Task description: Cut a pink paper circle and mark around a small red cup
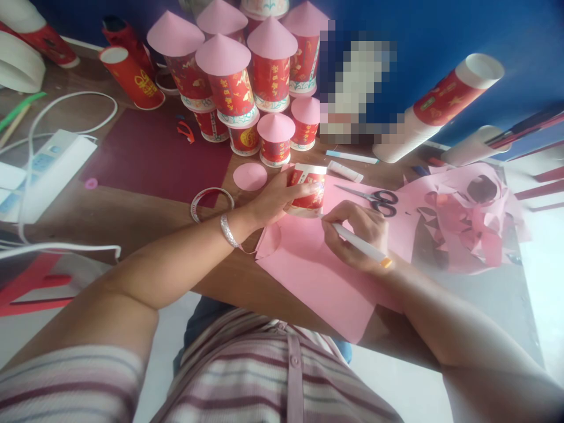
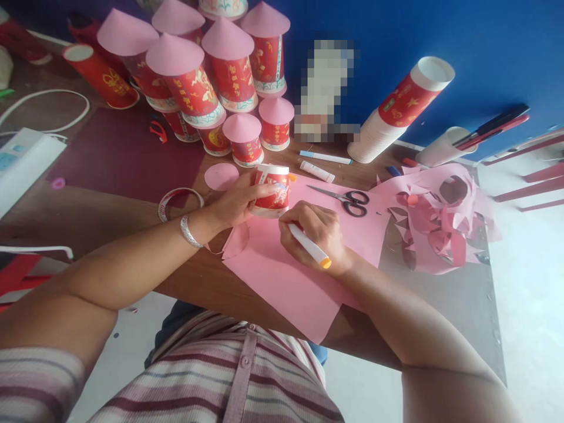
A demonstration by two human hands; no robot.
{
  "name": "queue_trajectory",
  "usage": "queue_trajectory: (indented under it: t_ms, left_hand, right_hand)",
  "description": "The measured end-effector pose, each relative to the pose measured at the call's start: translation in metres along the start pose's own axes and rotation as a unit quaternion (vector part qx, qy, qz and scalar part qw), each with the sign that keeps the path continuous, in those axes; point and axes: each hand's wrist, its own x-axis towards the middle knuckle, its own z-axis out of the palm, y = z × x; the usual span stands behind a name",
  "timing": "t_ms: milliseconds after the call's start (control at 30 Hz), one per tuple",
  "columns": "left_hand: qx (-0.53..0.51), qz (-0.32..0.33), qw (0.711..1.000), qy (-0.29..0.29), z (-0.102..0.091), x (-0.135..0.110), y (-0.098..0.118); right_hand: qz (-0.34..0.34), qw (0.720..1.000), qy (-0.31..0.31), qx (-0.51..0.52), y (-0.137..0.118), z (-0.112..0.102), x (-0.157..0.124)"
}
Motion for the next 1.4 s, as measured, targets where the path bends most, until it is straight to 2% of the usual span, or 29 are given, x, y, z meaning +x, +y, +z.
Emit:
queue_trajectory:
  t_ms: [233, 533, 1000, 1400]
  left_hand:
    - [-0.003, 0.008, 1.000, -0.018, -0.001, 0.001, -0.001]
    - [0.020, 0.007, 1.000, -0.008, -0.008, 0.003, -0.009]
    - [0.019, 0.014, 1.000, -0.015, -0.007, 0.004, -0.010]
    - [0.007, 0.025, 0.999, -0.029, -0.007, 0.005, -0.010]
  right_hand:
    - [-0.005, 1.000, 0.005, 0.003, 0.000, 0.000, 0.000]
    - [-0.002, 1.000, -0.003, 0.000, 0.002, -0.001, -0.002]
    - [-0.005, 1.000, 0.004, 0.004, 0.001, 0.001, 0.000]
    - [0.000, 1.000, -0.016, 0.005, -0.004, 0.001, 0.000]
